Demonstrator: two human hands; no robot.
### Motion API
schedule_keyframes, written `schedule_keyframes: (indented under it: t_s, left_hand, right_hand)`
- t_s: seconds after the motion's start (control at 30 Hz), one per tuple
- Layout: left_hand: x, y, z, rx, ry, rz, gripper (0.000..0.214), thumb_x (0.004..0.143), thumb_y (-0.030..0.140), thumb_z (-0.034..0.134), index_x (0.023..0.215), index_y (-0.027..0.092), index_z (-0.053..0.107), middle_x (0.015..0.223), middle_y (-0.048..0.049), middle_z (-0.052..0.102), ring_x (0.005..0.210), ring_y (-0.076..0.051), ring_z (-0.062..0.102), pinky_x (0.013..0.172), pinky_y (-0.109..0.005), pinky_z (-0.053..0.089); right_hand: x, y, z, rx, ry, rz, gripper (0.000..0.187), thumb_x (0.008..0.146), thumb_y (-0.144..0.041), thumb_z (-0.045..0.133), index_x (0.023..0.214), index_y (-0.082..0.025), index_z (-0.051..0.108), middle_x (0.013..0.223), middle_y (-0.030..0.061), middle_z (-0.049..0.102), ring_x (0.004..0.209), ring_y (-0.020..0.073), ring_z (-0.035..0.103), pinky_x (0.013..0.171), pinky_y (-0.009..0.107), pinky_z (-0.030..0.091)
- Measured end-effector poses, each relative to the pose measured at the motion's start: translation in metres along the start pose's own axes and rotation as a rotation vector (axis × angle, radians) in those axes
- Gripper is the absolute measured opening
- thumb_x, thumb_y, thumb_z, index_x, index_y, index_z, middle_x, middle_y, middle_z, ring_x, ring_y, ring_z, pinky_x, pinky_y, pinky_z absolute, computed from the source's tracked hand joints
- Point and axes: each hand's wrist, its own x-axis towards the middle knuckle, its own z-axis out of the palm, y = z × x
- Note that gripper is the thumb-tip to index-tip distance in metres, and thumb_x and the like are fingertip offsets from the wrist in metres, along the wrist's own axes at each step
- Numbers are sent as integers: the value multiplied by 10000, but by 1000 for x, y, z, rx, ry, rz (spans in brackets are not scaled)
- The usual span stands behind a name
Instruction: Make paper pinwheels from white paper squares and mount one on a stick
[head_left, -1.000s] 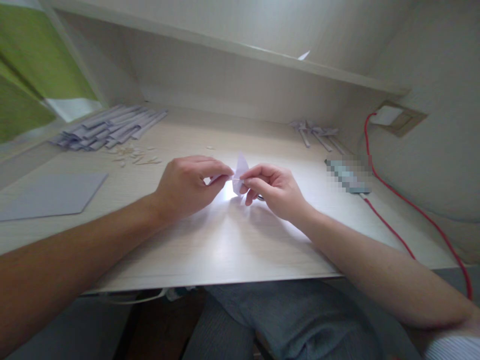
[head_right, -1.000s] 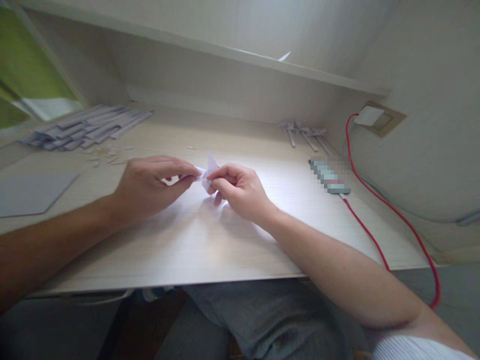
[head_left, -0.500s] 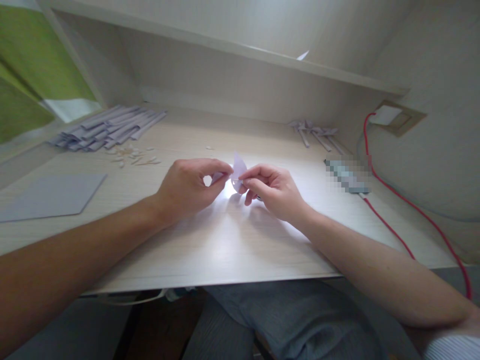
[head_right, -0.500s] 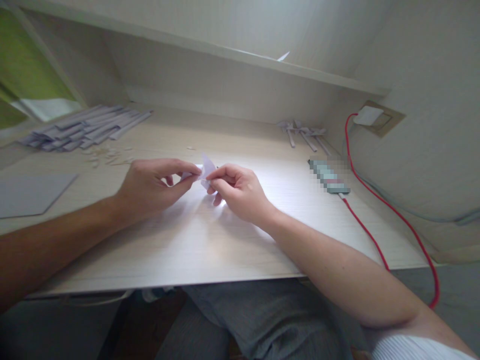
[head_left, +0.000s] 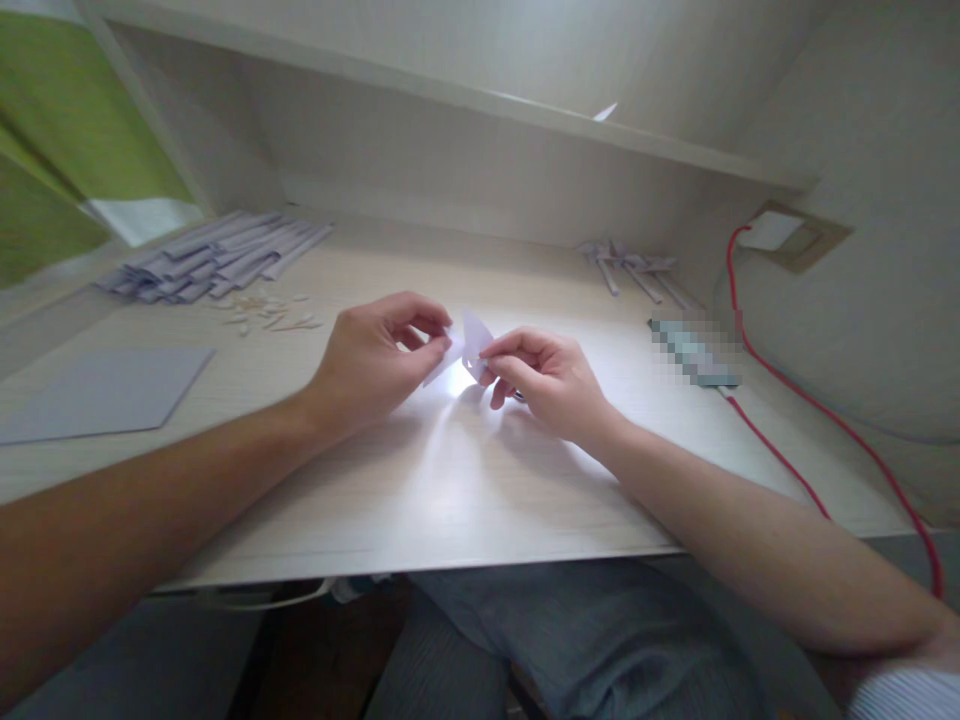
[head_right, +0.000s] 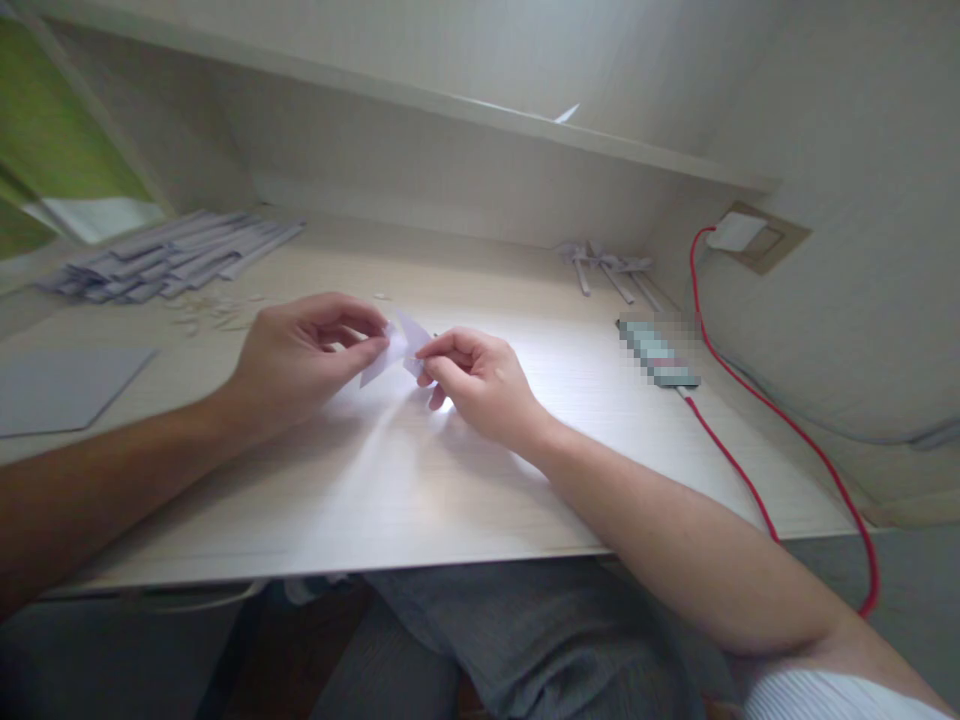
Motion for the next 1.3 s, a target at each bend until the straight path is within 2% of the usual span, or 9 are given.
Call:
schedule_keyframes:
  t_s: [0.17, 0.27, 0.5, 0.7, 0.83, 1.13, 1.3]
  left_hand:
    - [3, 3, -3, 49, 98, -41, 219, 781, 231, 785, 999, 219, 778, 729, 18, 693, 609, -123, 593, 583, -256, 464]
    - [4, 4, -5, 79, 110, -55, 262, 770, 225, 787, 1032, 229, 781, 671, 36, 629, 582, -117, 536, 564, -260, 423]
    - [5, 3, -4, 72, 78, -75, 83, 816, 269, 747, 875, 228, 788, 588, 40, 588, 522, -112, 483, 490, -258, 341]
    - [-3, 4, -4, 124, -8, 53, 112, 862, 262, 690, 888, 256, 799, 716, 22, 733, 574, -120, 577, 536, -246, 420]
    - [-6, 4, -5, 231, -37, 135, 146, 896, 267, 662, 904, 277, 807, 826, 15, 793, 646, -132, 650, 598, -251, 466]
    - [-7, 6, -4, 428, -20, 210, 173, 923, 289, 651, 965, 300, 818, 863, 4, 816, 618, -147, 665, 634, -287, 473]
    - [-6, 4, -2, 314, -44, 143, 159, 894, 270, 677, 969, 284, 815, 815, 15, 806, 612, -142, 680, 642, -271, 506]
  right_hand:
    - [1, 0, -1, 25, 6, 31, 97, 828, -233, 701, 888, -158, 716, 724, 8, 753, 528, 126, 681, 513, 249, 554]
    - [1, 0, -1, 21, 8, 39, 103, 825, -239, 704, 888, -159, 714, 722, 9, 752, 530, 126, 681, 514, 247, 554]
    - [0, 0, -1, -2, 0, 36, 96, 831, -231, 695, 885, -156, 719, 718, 10, 750, 537, 124, 682, 519, 238, 548]
    - [2, -3, -2, 28, 22, 90, 109, 813, -254, 721, 874, -163, 719, 718, 11, 758, 522, 126, 683, 508, 242, 558]
    - [2, -1, -2, 30, 29, 65, 108, 824, -253, 725, 883, -162, 719, 730, 10, 760, 524, 124, 685, 504, 238, 550]
    - [0, 0, -1, 11, 25, 15, 103, 839, -250, 719, 893, -161, 719, 741, 9, 753, 541, 122, 685, 507, 232, 549]
    - [0, 1, -1, -1, 32, 18, 107, 851, -256, 714, 902, -162, 720, 753, 15, 759, 543, 124, 686, 510, 236, 545]
